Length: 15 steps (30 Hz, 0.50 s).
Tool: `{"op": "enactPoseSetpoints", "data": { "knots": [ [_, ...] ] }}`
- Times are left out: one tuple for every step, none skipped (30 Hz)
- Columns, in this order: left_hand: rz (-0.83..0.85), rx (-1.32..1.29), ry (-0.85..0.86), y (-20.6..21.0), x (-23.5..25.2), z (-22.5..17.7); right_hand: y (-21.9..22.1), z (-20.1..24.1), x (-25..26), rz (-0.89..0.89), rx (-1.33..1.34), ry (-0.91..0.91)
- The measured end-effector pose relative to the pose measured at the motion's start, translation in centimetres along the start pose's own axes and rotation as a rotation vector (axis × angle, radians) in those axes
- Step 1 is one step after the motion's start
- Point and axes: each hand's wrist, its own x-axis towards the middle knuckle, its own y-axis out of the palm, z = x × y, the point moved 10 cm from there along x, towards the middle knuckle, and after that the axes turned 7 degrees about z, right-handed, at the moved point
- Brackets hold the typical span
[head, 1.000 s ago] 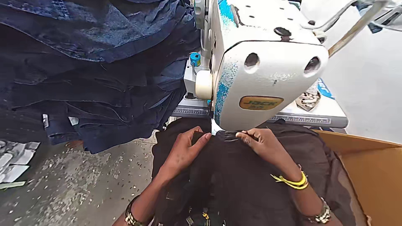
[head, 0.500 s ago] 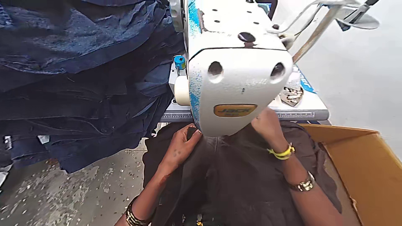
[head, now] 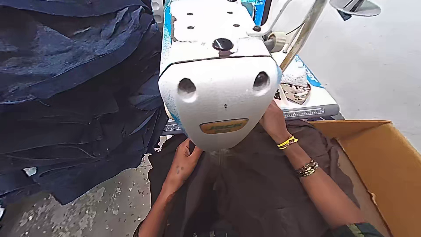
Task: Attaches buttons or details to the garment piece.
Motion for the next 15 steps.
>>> {"op": "enactPoseSetpoints", "data": {
  "knots": [
    [-0.006, -0.006, -0.002, 0.0, 0.0, 0.0, -0.5, -0.5, -0.1, -0.012, 0.058, 0.043],
    [-0.012, -0.011, -0.005, -0.1, 0.1, 0.0, -1.1, -0.8, -0.3, -0.019, 0.115, 0.091],
    [-0.016, -0.011, -0.006, -0.1, 0.1, 0.0, -1.7, -1.1, -0.4, -0.030, 0.174, 0.135],
    [-0.020, -0.015, -0.005, -0.1, 0.1, 0.1, -2.2, -1.2, -0.7, -0.043, 0.218, 0.167],
    [-0.024, -0.025, -0.003, -0.1, 0.1, 0.2, -2.5, -1.2, -0.9, -0.051, 0.256, 0.191],
    [-0.027, -0.038, -0.001, -0.1, 0.1, 0.2, -2.7, -1.0, -1.1, -0.055, 0.288, 0.207],
    [-0.031, -0.056, -0.003, 0.0, 0.2, 0.3, -2.9, -0.6, -1.2, -0.053, 0.319, 0.218],
    [-0.038, -0.066, -0.004, 0.0, 0.3, 0.3, -3.1, 0.0, -1.2, -0.046, 0.337, 0.221],
    [-0.048, -0.059, -0.010, 0.0, 0.4, 0.4, -3.3, 0.9, -1.1, -0.043, 0.345, 0.213],
    [-0.063, -0.018, -0.007, -0.1, 0.4, 0.4, -3.5, 2.0, -0.9, -0.044, 0.344, 0.193],
    [-0.074, 0.052, 0.028, -0.1, 0.1, 0.2, -3.8, 3.3, -0.8, -0.054, 0.330, 0.150],
    [-0.081, 0.155, 0.121, 0.0, -0.6, -0.6, -4.1, 5.1, -0.8, -0.078, 0.296, 0.067],
    [-0.071, 0.256, 0.266, 0.4, -1.7, -2.0, -4.5, 7.4, -1.2, -0.117, 0.247, -0.065],
    [-0.008, 0.302, 0.423, 1.2, -3.2, -3.6, -4.9, 9.9, -1.8, -0.150, 0.192, -0.220],
    [0.096, 0.297, 0.543, 2.1, -4.8, -4.8, -4.8, 12.5, -2.8, -0.171, 0.143, -0.384]
  ]
}}
